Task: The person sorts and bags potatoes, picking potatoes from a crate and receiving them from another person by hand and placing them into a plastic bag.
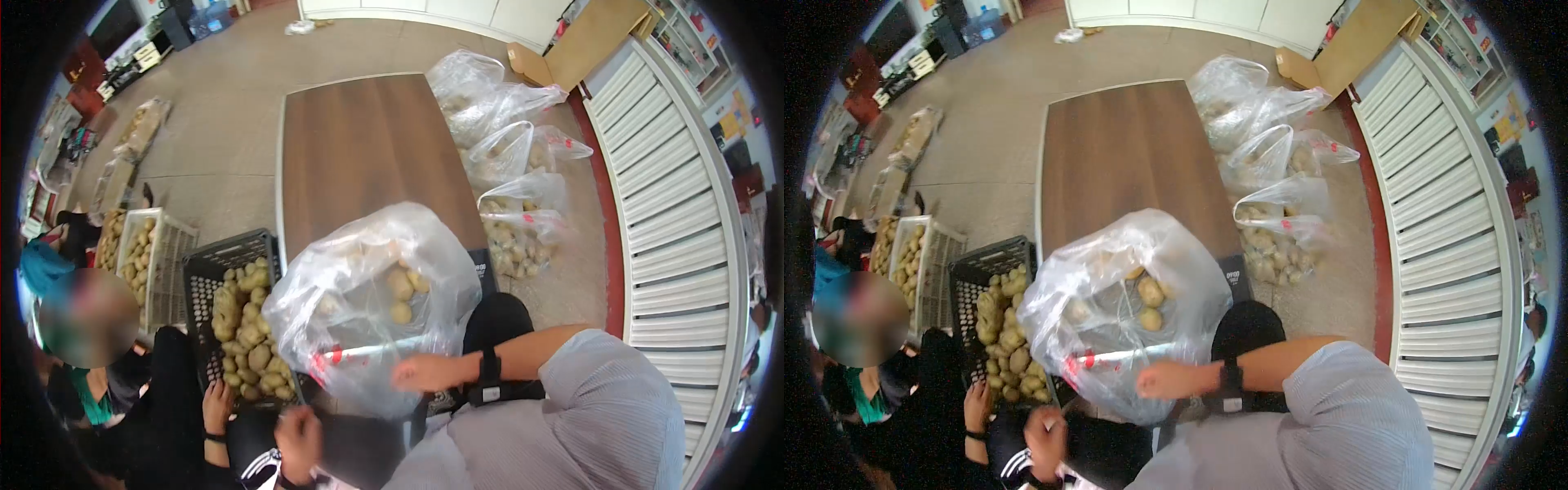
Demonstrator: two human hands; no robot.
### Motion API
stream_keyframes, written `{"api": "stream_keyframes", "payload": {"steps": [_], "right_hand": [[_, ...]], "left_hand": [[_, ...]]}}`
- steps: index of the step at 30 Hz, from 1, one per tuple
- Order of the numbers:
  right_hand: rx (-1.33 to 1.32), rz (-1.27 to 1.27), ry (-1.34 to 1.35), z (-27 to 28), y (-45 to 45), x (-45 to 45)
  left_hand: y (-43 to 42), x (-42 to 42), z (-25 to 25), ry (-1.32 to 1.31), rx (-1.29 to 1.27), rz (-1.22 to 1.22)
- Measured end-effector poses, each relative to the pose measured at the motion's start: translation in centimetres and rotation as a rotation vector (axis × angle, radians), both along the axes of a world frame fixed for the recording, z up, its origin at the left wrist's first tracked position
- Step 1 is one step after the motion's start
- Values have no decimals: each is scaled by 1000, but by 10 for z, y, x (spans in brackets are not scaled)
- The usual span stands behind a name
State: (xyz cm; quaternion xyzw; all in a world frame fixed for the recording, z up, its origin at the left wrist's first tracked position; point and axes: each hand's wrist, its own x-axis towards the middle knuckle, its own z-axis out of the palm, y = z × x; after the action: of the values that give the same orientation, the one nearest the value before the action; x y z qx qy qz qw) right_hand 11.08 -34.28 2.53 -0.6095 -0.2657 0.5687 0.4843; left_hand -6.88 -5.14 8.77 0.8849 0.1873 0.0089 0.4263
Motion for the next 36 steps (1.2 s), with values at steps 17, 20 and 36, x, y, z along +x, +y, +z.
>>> {"api": "stream_keyframes", "payload": {"steps": [17,20,36], "right_hand": [[-209,-208,-141,-14,-46,-35],[-229,-346,-233,25,-71,-33],[-954,-108,-655,277,-357,-2]], "left_hand": [[-26,29,70,397,103,-374],[-39,27,83,596,281,-329],[-7,-82,216,449,319,-992]]}}
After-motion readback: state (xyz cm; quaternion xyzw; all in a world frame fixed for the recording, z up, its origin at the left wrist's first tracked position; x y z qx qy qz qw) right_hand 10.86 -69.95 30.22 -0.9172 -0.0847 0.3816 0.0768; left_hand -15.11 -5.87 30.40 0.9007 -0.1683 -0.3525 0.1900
